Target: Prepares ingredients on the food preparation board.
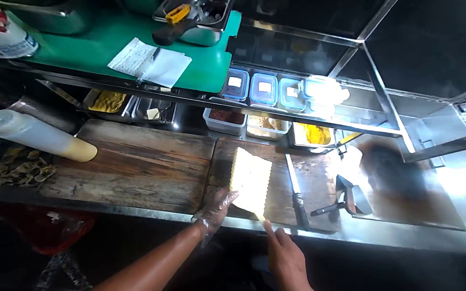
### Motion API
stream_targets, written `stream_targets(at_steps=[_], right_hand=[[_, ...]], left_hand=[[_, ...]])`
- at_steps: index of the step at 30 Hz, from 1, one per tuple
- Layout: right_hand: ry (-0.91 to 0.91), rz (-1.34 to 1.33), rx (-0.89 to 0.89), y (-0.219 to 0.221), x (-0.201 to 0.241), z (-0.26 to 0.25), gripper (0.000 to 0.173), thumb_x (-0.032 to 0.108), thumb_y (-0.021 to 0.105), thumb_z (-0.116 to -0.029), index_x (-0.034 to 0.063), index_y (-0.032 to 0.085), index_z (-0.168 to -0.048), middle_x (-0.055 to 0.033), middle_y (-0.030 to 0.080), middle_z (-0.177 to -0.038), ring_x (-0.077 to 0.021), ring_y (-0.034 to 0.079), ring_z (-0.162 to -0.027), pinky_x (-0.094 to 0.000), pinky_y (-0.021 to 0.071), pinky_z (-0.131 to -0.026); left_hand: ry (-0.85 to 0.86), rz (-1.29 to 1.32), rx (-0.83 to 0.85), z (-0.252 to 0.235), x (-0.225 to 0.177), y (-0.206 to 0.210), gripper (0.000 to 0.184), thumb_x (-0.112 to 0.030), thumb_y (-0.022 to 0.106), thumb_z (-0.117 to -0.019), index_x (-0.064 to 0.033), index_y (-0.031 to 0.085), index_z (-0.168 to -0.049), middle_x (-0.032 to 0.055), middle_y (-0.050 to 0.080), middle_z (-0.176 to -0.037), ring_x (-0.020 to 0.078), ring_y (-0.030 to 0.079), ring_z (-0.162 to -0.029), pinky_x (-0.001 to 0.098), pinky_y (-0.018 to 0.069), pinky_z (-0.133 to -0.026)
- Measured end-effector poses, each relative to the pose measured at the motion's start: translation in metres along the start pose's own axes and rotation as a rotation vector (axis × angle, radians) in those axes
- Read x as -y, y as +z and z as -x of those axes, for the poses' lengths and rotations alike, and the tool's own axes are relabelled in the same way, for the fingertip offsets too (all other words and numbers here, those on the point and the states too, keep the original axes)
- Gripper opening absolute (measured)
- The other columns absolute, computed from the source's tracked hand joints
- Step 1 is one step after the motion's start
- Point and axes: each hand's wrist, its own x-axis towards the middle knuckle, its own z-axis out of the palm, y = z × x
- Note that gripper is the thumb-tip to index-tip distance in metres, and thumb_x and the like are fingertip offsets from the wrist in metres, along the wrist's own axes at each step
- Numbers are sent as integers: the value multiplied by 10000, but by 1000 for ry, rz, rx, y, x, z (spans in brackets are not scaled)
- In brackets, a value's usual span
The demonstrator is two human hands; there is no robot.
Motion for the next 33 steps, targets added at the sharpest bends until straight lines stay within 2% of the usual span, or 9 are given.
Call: stream_targets(at_steps=[4,7,13,16,19,22,25,28,33], right_hand=[[-181,-121,-81,5,-9,-15,406,127,562,-956,232,685,-1328,-65,692,-987,-226,690,-819,-396,578,-625],[-256,-23,-50,21,-31,-20,510,110,617,-896,303,659,-1366,-67,708,-1096,-258,693,-945,-442,565,-708],[-339,-25,-175,3,-61,-19,444,155,583,-938,332,672,-1334,-40,714,-1124,-244,682,-959,-459,549,-770],[-448,-24,-120,19,-60,-52,540,108,666,-873,344,652,-1359,-52,696,-1141,-262,661,-995,-479,529,-798],[-314,4,-61,12,-95,-54,552,134,655,-877,359,641,-1381,-75,706,-1172,-309,669,-1069,-562,530,-863],[-297,-48,-186,-12,-125,-65,454,160,566,-948,339,671,-1353,-59,718,-1148,-281,687,-1019,-503,556,-811],[-413,-114,-5,-21,-109,-98,454,180,529,-1002,341,600,-1421,-73,690,-1188,-278,661,-1074,-485,557,-847],[-347,-94,294,-9,-111,-105,501,199,525,-1007,310,524,-1496,-141,634,-1309,-348,595,-1230,-560,506,-958],[94,-513,206,-17,-152,-55,431,214,469,-1019,231,636,-1417,-101,682,-1154,-239,675,-1026,-446,568,-903]], left_hand=[[-30,37,-44,11,-3,7,373,-290,624,-1006,-16,648,-1257,122,695,-1164,196,689,-1059,390,597,-920],[-1,26,-93,14,0,13,408,-288,607,-1005,14,622,-1277,144,677,-1189,202,686,-1068,394,607,-908],[-44,65,-170,24,-2,23,402,-223,589,-1024,37,555,-1329,176,646,-1218,230,685,-1038,392,618,-838],[-49,27,-207,23,5,25,466,-262,607,-1025,27,529,-1381,199,603,-1309,263,648,-1134,431,596,-907],[26,-216,-233,25,1,26,480,-317,606,-1013,36,579,-1337,199,624,-1293,236,634,-1166,381,561,-970],[226,-663,-86,36,-9,29,591,-413,530,-1022,5,553,-1439,173,610,-1407,220,560,-1331,372,413,-1154],[367,-697,-19,30,-4,43,533,-375,433,-1068,-111,496,-1526,26,515,-1549,101,469,-1429,318,367,-1211],[338,-678,-158,18,-2,53,478,-300,393,-1077,-119,531,-1498,23,547,-1518,126,483,-1416,335,358,-1208],[272,-497,-167,23,2,55,462,-257,396,-1065,-105,558,-1470,35,553,-1512,143,488,-1414,357,393,-1190]])
